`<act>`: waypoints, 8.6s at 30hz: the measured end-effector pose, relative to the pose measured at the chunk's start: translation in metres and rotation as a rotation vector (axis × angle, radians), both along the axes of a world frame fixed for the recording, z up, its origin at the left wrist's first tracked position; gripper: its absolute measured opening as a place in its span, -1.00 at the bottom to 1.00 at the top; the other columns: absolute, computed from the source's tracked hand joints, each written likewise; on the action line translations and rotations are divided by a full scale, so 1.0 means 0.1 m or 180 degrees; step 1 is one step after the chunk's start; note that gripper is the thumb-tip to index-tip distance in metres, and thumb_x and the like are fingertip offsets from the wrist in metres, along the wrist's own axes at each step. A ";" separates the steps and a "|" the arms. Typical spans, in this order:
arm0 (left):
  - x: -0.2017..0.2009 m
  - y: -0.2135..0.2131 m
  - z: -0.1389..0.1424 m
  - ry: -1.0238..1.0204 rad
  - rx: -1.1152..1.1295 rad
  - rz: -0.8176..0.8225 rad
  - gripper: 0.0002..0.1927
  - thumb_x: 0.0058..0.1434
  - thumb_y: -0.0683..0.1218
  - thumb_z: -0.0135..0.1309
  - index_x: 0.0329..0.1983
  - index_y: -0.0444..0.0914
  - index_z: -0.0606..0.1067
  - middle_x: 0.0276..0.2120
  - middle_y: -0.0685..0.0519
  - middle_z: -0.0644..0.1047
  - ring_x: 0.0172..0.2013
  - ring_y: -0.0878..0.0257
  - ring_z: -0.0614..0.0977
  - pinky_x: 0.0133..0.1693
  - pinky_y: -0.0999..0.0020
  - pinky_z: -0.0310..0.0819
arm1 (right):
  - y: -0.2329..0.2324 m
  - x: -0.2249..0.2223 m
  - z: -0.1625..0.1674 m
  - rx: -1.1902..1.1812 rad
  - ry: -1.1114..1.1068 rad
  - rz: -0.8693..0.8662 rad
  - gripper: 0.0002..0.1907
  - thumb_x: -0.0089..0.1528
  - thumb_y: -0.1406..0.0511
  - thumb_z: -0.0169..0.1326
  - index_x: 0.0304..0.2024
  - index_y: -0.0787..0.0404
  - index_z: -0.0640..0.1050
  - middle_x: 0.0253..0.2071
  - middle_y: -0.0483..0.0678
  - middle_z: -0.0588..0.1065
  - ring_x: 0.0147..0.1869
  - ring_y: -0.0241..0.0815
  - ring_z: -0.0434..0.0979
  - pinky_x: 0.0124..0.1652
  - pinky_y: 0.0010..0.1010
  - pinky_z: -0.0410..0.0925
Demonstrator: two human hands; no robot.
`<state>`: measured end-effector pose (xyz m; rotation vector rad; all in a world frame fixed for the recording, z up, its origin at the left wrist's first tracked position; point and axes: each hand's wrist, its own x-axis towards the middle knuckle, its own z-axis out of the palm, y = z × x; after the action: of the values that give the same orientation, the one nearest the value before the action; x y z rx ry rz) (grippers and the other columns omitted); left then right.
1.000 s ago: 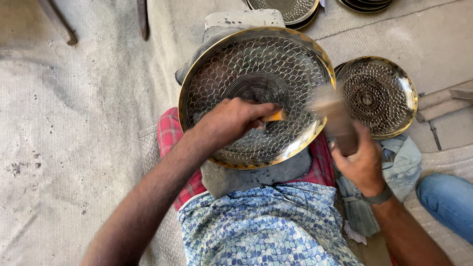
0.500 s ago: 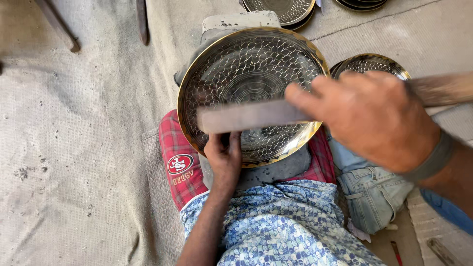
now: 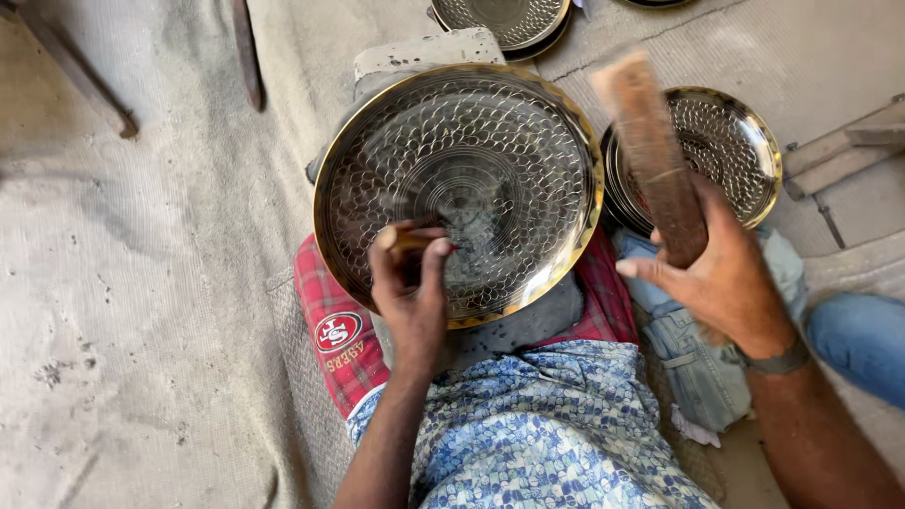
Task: The person sits on the floor and uses a hammer and a small cylindrical tool to create a textured pattern on a brass plate. They repeatedly strike the tool against the plate's surface, rotating the plate to cover different areas. Finished plates are stacked nearby.
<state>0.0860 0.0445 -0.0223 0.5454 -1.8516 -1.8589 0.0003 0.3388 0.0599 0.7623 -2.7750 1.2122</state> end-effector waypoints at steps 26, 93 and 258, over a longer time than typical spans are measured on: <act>-0.57 0.31 -0.58 0.0724 -0.1225 0.0025 -0.82 0.20 -0.31 0.25 -0.22 -0.31 0.48 -0.34 -0.07 0.67 -0.31 0.25 0.75 -0.21 0.41 0.71 | -0.57 -0.23 1.31 0.2511 0.2385 0.1119 -0.50 0.22 0.35 0.19 0.22 0.12 0.45 -0.40 -0.10 0.46 -0.42 -0.19 0.57 -0.48 -0.41 0.48; -0.47 0.25 -0.57 0.0596 -0.1254 -0.0408 -0.81 0.29 -0.26 0.24 -0.08 -0.32 0.49 -0.33 0.01 0.66 -0.33 0.36 0.67 -0.27 0.47 0.59 | -0.46 -0.18 0.99 0.2048 0.1586 0.1026 -0.52 0.25 0.38 0.17 0.23 0.11 0.41 -0.32 -0.06 0.51 -0.40 -0.23 0.55 -0.42 -0.38 0.51; -0.90 -0.19 0.39 0.0072 -0.2782 -0.3107 -0.57 0.33 0.01 0.05 0.28 -0.02 0.41 -0.18 0.00 0.68 -0.30 0.14 0.74 -0.25 0.16 0.70 | 0.29 0.37 -1.01 0.0049 0.0397 -0.0839 -0.42 0.16 0.43 0.26 0.20 0.37 0.38 -0.06 0.09 0.57 -0.03 -0.10 0.63 -0.02 -0.25 0.48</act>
<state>-0.0045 0.0258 0.0165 -0.7990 -2.8817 -1.1846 0.0369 0.3683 -0.0407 0.4370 -2.6792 1.0582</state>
